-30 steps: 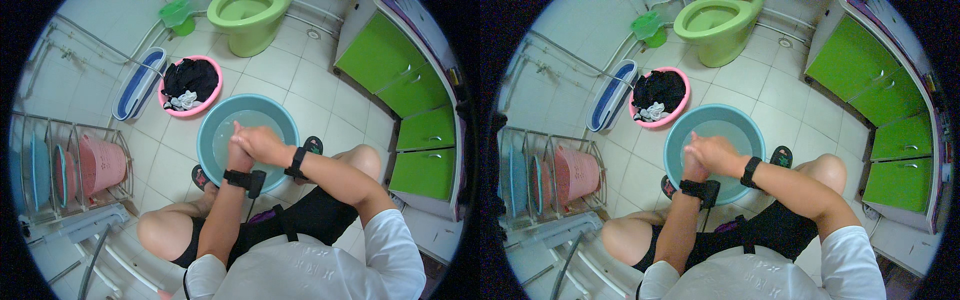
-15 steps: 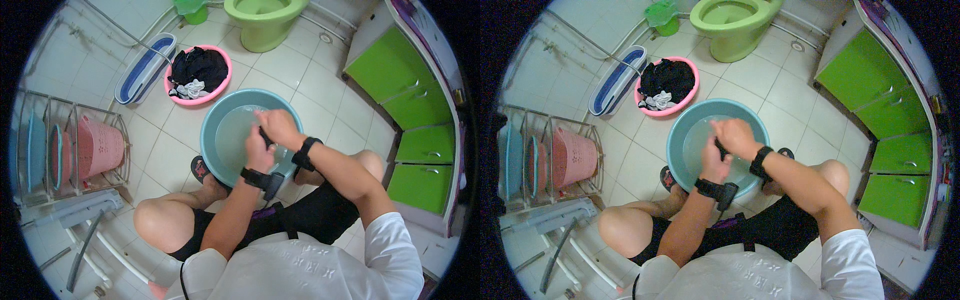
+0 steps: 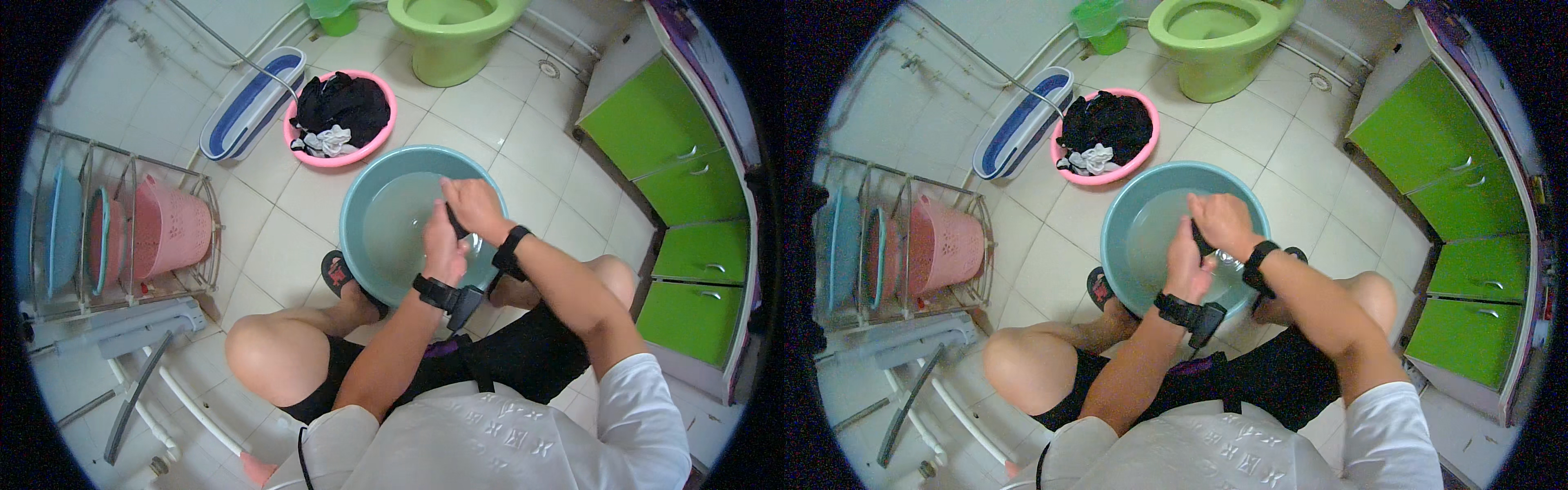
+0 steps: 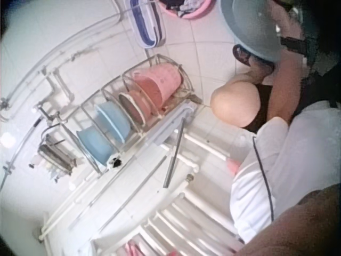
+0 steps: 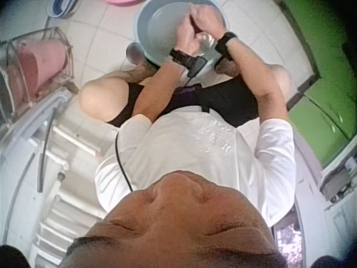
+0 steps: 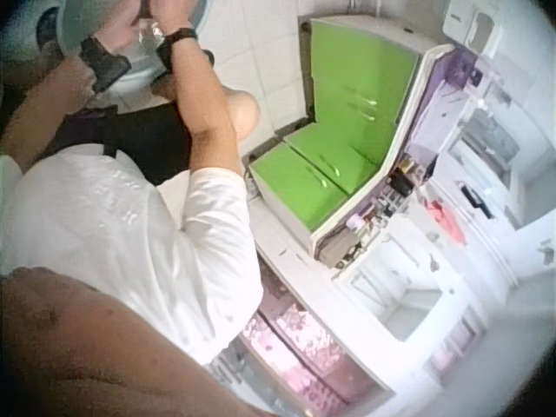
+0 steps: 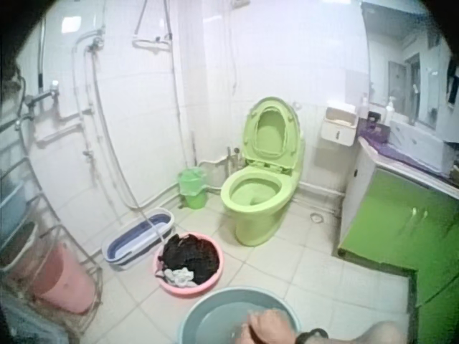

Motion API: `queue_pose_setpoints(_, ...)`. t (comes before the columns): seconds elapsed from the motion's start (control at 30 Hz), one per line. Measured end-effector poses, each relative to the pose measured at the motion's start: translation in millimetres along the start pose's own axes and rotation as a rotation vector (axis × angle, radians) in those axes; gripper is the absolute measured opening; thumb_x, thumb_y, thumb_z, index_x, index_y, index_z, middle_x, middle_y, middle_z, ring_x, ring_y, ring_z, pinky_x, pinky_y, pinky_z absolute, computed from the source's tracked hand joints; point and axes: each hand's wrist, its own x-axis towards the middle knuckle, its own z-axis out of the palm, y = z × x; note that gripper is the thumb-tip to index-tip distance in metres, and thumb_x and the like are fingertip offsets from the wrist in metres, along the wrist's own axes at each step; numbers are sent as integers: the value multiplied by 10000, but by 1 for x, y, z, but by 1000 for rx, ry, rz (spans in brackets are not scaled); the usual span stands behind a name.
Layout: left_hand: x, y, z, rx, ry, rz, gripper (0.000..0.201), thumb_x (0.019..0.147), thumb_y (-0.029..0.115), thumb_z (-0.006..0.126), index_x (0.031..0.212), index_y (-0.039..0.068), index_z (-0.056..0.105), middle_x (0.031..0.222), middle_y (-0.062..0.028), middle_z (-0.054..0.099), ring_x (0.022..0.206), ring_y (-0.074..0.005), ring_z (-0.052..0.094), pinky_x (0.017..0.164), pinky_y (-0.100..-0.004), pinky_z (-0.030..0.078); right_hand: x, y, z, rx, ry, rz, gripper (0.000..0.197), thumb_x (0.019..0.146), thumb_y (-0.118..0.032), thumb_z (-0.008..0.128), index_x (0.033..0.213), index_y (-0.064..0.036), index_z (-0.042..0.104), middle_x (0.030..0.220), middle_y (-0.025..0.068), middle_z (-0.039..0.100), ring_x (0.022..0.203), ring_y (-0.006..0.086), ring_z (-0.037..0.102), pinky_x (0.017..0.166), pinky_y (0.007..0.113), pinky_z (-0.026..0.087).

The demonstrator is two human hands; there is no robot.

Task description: The person sits on the floor and hand-washes a white cloth in a blue basin, then transfers several dark and light garments from a pink basin into the blue basin. They rinse the clothes with a handheld shower head and place the pink basin aside.

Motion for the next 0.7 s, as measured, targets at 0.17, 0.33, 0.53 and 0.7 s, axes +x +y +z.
queue_pose_setpoints(0.17, 0, -5, 2, -271, -48, 236, 344, 1028, 443, 443, 937, 129, 551, 755, -3, 559, 595, -102, 522, 405, -285, 369, -8, 2, 15, 157, -204, -389, 517, 1009, -363, 429, 689, -33, 665, 711, 246, 638, 646, 452, 624, 604, 523, 510)
queue_pose_setpoints(0.33, -11, -6, 6, -98, 21, 81, 299, 1019, 391, 466, 896, 140, 571, 712, 13, 552, 485, -109, 470, 367, -276, 326, 6, 17, 18, 41, -70, -115, 496, 1014, -328, 411, 709, -20, 654, 721, 248, 641, 692, 449, 631, 616, 517, 512)
queue_pose_setpoints(0.53, -13, -1, 10, -337, -7, 282, 310, 1020, 383, 483, 966, 93, 578, 826, -37, 599, 571, -111, 539, 420, -281, 388, -5, 15, 27, 176, -159, -192, 515, 1015, -334, 404, 702, -2, 644, 758, 281, 627, 701, 471, 615, 679, 550, 491)
queue_pose_setpoints(0.7, -15, -9, 13, 113, -17, 394, 288, 1033, 321, 484, 904, 74, 554, 744, 16, 494, 590, -75, 452, 532, -246, 396, 12, 47, 23, 441, -70, -1, 510, 1020, -443, 426, 830, -4, 603, 746, 226, 590, 570, 373, 570, 571, 468, 480)
